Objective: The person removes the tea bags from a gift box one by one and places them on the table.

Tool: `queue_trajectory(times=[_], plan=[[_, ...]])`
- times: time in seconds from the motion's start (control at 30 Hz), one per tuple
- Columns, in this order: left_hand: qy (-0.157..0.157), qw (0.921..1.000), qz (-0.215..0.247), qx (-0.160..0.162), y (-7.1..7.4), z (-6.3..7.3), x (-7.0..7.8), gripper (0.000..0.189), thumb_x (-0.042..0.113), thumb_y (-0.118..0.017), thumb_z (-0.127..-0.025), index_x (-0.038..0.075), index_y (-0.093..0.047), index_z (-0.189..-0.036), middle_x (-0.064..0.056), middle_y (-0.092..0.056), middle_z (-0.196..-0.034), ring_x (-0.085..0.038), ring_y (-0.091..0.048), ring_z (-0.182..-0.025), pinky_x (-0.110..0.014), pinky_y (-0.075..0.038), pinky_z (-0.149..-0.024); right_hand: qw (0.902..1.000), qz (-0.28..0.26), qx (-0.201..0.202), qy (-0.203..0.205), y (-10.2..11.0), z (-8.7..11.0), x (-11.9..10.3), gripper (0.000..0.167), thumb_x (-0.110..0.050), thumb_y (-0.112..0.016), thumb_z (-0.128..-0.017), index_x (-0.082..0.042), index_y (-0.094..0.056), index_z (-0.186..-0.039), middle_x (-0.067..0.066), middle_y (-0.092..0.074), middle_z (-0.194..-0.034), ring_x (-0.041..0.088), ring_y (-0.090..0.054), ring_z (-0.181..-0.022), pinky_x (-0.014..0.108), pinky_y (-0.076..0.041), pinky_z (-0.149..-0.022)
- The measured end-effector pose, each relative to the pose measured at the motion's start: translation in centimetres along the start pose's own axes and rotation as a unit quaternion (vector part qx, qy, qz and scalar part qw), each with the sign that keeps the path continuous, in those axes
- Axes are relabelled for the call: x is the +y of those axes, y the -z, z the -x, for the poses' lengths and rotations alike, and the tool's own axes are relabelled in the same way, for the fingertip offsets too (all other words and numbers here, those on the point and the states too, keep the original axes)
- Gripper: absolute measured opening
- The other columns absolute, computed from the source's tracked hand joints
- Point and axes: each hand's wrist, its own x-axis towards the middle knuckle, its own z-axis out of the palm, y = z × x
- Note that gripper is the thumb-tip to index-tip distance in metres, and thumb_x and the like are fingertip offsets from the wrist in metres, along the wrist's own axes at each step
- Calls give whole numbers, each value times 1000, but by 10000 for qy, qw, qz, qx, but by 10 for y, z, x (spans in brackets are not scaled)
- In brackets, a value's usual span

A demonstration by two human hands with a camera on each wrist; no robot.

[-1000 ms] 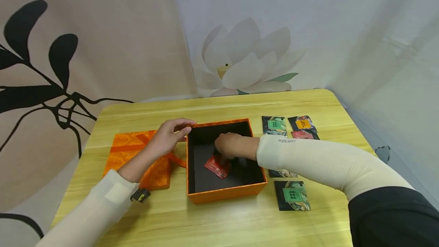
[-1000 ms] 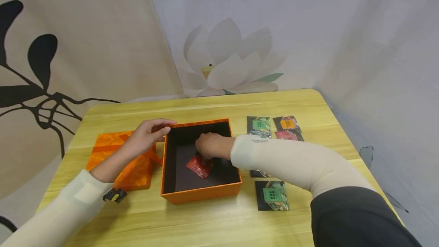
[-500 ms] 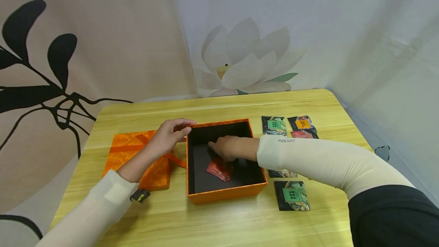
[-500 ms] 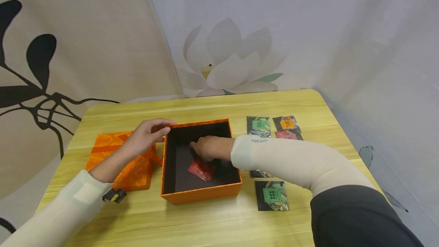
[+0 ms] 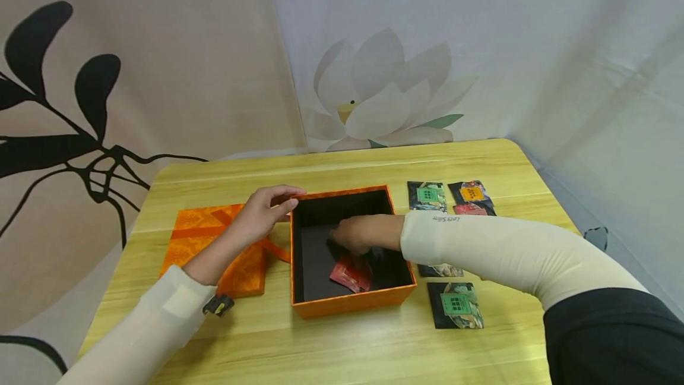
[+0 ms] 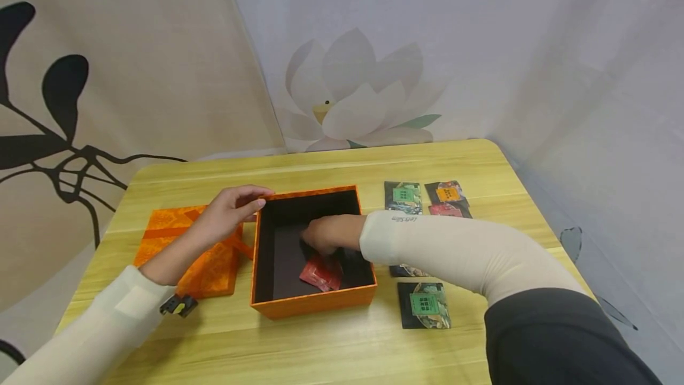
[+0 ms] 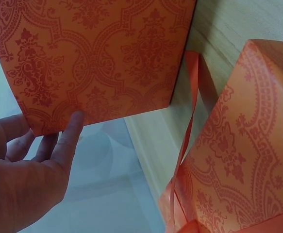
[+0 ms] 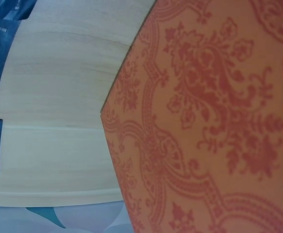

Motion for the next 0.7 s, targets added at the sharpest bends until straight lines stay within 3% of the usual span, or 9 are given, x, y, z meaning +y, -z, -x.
queue_trajectory(times=[0.1, 0.23, 0.37, 0.5, 0.6, 0.7], plan=[[-1, 10000, -5, 1, 0, 0, 0, 35, 12, -55, -108, 0, -61, -140, -23, -59, -141, -42, -57, -128, -54, -55, -99, 9994, -315, -150, 58, 0, -1, 1, 33, -5, -75, -94, -13, -64, -124, 3, -66, -101, 13, -55, -80, 26, -50, -65], [-19, 10000, -10, -8, 0, 1, 0, 35, 11, -55, -108, -1, -61, -140, -23, -59, -141, -42, -57, -128, -55, -55, -99, 9970, -624, -315, 331, 2, -4, 4, 22, 2, -64, -99, -11, -66, -116, 7, -66, -104, 14, -50, -77, 25, -42, -62], [-42, 10000, -27, -15, 0, 1, 1, 35, 12, -54, -108, -1, -60, -140, -23, -59, -141, -42, -58, -128, -54, -56, -98, 9883, -1225, -405, 813, 6, -7, 6, 22, -4, -72, -96, -9, -68, -117, 5, -65, -106, 11, -49, -77, 24, -43, -64], [-25, 10000, -58, -2, 0, 2, 1, 35, 12, -54, -108, 0, -61, -141, -23, -59, -141, -41, -58, -128, -53, -56, -98, 9663, -2143, -608, 1289, 10, -8, 9, 9, -8, -78, -93, -9, -69, -91, -3, -56, -79, 7, -45, -63, 22, -41, -59], [-14, 10000, -80, 9, 0, 1, 2, 35, 12, -54, -108, 0, -60, -141, -23, -59, -141, -41, -58, -128, -53, -56, -98, 9445, -2828, -841, 1444, 12, -7, 11, 26, -6, -76, -94, -12, -60, -73, -5, -46, -65, 7, -40, -55, 22, -37, -55], [-9, 10000, -93, 26, 0, 1, 2, 35, 12, -54, -108, 0, -60, -141, -23, -59, -141, -41, -58, -128, -52, -56, -97, 9268, -3297, -938, 1535, 14, -5, 13, 33, -7, -75, -94, -15, -57, -68, -6, -43, -61, 7, -38, -54, 22, -36, -55]])
